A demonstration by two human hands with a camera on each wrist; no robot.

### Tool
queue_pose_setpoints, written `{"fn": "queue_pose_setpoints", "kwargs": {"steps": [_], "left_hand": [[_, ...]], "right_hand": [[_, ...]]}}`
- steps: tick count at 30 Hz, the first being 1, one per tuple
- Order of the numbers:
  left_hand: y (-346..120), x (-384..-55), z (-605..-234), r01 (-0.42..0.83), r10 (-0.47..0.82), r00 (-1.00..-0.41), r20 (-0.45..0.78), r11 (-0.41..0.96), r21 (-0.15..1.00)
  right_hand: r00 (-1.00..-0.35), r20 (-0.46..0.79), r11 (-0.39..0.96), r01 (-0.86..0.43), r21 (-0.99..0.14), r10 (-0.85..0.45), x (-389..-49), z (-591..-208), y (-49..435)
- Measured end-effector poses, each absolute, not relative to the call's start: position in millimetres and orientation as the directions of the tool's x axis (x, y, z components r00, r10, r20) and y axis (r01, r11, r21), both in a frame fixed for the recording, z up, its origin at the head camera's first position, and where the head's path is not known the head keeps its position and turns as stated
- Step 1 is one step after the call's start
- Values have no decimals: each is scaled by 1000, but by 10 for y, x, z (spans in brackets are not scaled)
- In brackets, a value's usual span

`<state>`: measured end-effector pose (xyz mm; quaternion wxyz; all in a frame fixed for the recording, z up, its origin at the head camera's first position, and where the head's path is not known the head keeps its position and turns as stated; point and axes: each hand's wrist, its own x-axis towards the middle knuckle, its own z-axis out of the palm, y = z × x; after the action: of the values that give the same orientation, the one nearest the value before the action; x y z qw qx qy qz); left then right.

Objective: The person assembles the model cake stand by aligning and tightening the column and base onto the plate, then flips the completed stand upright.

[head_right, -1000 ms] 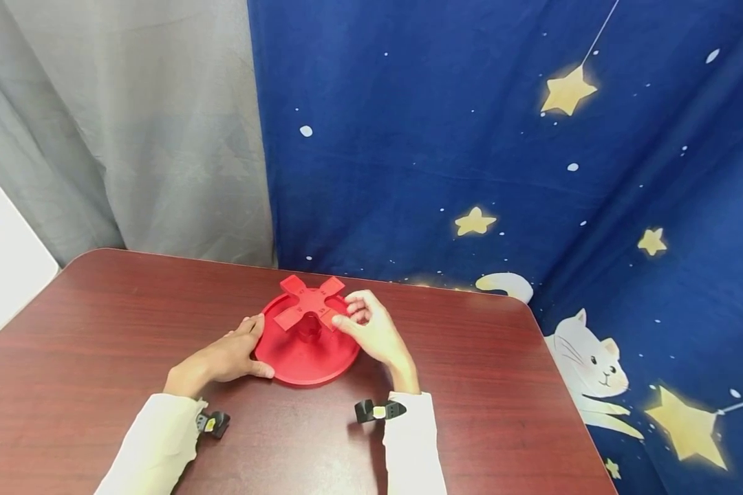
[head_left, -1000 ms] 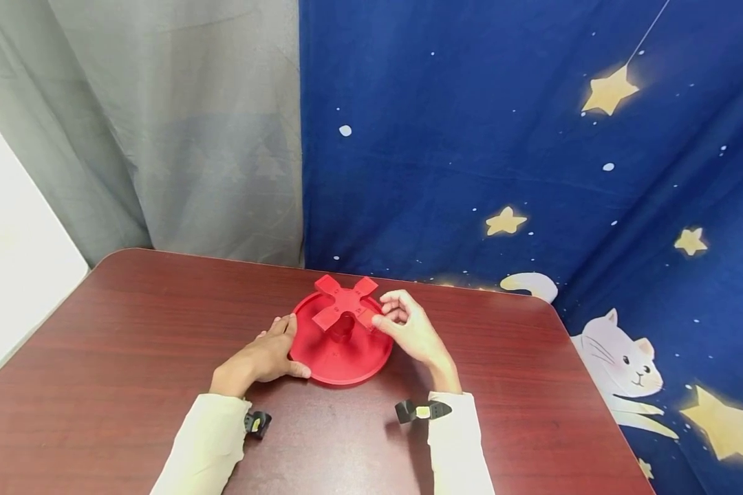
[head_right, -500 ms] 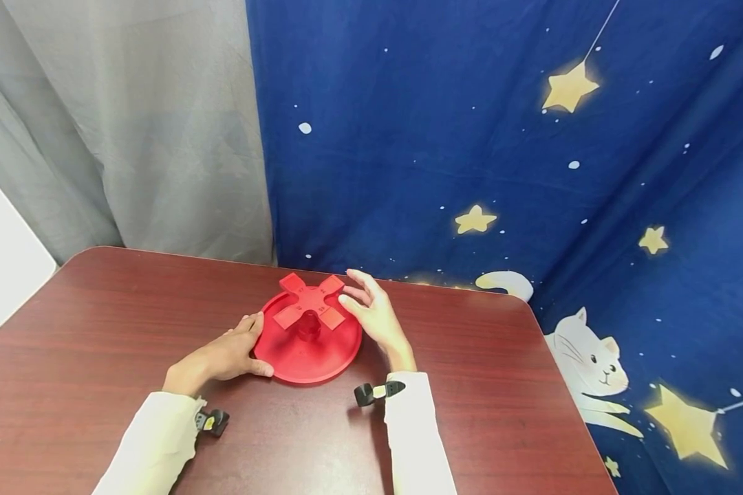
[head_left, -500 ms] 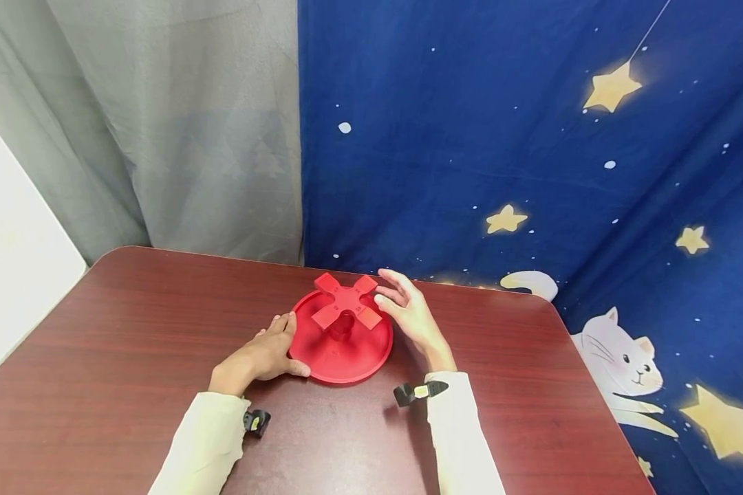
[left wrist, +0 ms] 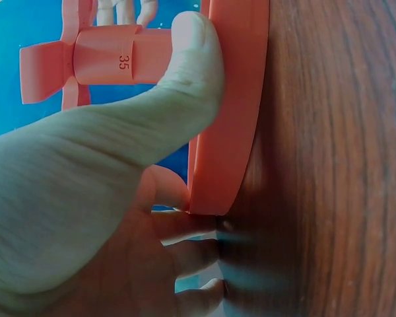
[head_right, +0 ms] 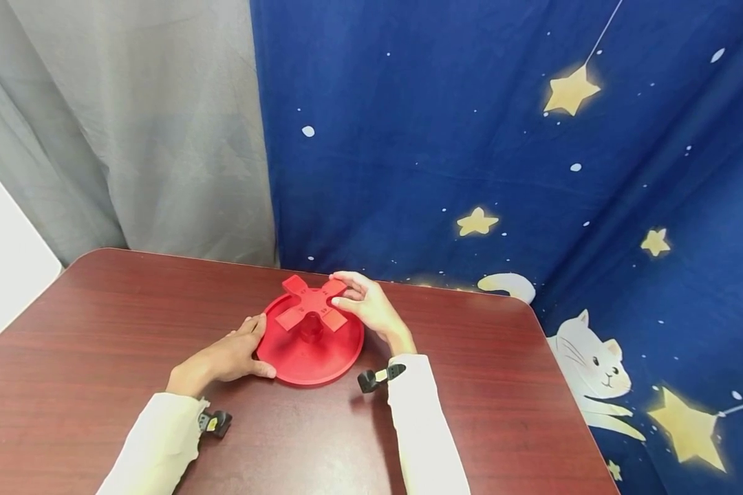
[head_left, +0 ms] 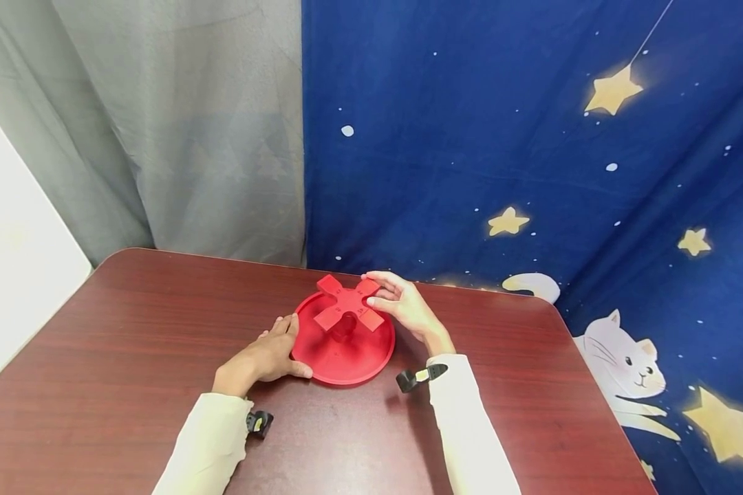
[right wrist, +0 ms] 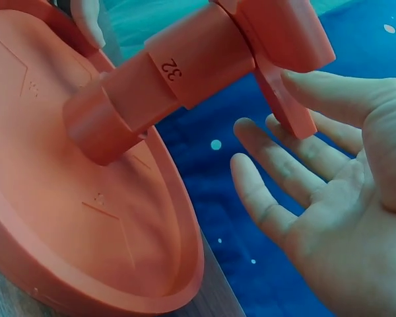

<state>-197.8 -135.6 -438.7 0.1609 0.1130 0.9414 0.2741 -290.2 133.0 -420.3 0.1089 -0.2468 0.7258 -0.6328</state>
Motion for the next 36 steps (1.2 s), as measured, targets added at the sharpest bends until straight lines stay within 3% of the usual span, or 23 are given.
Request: {"fn": "queue_pose_setpoints", "kwargs": {"steps": [10,21,36], "left_hand": [[-1356,-1969,-4375,122,302,-921,-245,822,556],[-1350,-1959,-4359,105,291,-922,-255,823,558],[-1352,-1963,-4388,123,295,-926,-237,826,550]], "right_hand": [[-918,132,220,-226,-949,-374,-2775,-4140,1341],[-936,122,310,-229,-923,-329,-2629,-4154,1352],[-954,78,236,-151,-960,-290,-2452,-4183,1300]]}}
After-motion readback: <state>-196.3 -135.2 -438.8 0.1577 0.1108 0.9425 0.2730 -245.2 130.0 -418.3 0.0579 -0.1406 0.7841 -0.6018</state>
